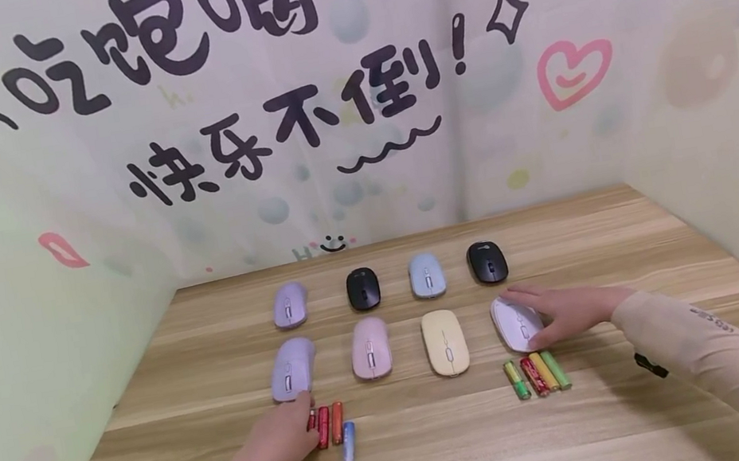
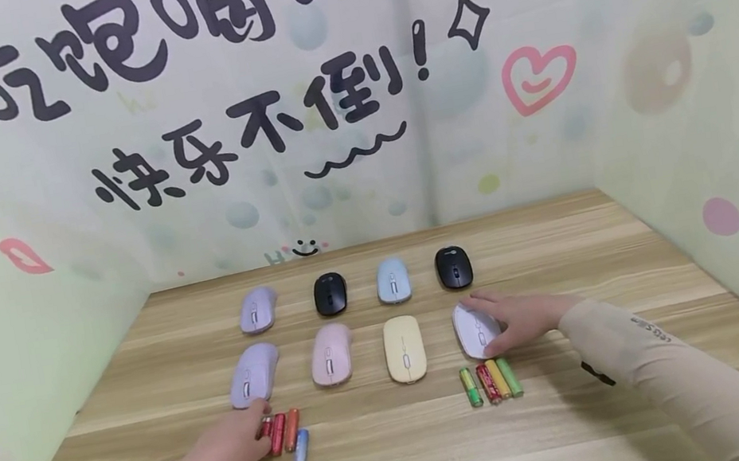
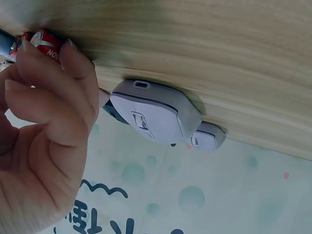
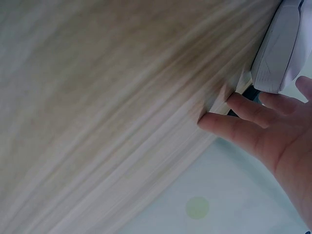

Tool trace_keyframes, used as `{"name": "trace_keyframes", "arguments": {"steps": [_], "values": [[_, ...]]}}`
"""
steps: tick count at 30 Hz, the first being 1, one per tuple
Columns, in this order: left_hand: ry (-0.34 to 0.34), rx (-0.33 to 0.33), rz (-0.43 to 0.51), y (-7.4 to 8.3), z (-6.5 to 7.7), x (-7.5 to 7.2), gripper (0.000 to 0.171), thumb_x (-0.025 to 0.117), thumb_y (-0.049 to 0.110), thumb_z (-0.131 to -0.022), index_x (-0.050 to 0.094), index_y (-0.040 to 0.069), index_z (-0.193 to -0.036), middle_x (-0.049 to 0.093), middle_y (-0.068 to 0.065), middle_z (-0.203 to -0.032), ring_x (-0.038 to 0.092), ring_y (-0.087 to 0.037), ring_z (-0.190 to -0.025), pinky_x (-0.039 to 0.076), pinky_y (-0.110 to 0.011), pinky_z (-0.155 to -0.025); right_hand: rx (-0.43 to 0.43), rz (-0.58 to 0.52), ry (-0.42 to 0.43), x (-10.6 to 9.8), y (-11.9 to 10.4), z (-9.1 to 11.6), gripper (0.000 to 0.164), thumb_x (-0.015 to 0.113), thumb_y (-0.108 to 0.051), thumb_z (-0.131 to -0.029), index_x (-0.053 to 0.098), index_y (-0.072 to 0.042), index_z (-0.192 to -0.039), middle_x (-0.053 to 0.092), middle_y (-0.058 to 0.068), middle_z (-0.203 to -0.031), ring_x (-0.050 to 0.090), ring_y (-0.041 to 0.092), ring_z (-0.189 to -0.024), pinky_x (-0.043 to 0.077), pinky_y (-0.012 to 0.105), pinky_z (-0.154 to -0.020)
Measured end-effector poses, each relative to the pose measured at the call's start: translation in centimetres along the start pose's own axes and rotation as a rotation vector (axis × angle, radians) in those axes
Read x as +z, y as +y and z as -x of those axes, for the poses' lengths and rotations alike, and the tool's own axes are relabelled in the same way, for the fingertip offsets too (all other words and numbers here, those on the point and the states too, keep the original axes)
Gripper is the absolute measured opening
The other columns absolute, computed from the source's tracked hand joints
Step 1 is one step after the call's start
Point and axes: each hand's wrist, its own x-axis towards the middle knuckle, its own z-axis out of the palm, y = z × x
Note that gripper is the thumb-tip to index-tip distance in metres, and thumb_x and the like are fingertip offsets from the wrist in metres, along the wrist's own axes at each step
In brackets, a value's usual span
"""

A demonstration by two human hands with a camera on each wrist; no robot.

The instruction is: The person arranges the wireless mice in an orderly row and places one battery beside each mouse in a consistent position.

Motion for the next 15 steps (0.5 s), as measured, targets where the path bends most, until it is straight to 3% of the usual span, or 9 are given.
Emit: {"name": "trace_keyframes", "arguments": {"steps": [9,15], "values": [[0.005,0.023,-0.028,-0.07,-0.04,0.58,0.018,0.064,0.009,-0.071,0.051,0.006,-0.083,0.043,-0.001,-0.061,0.042,-0.016,-0.053,0.033,-0.032,-0.046,0.006,-0.002,-0.007,0.19,0.08,-0.17,0.087,0.062,-0.046,-0.082,0.021,-0.001,-0.144,0.017,0.028,-0.146,0.027,0.044,-0.129,0.027,0.057,-0.101],[-0.003,0.017,-0.004,-0.11,-0.16,0.67,0.019,0.064,0.008,-0.07,0.049,0.006,-0.082,0.043,-0.001,-0.062,0.042,-0.017,-0.054,0.033,-0.032,-0.046,0.004,-0.006,-0.009,0.01,-0.05,-0.14,0.087,0.063,-0.046,-0.082,0.021,0.0,-0.143,0.017,0.028,-0.146,0.026,0.044,-0.13,0.026,0.057,-0.101]]}}
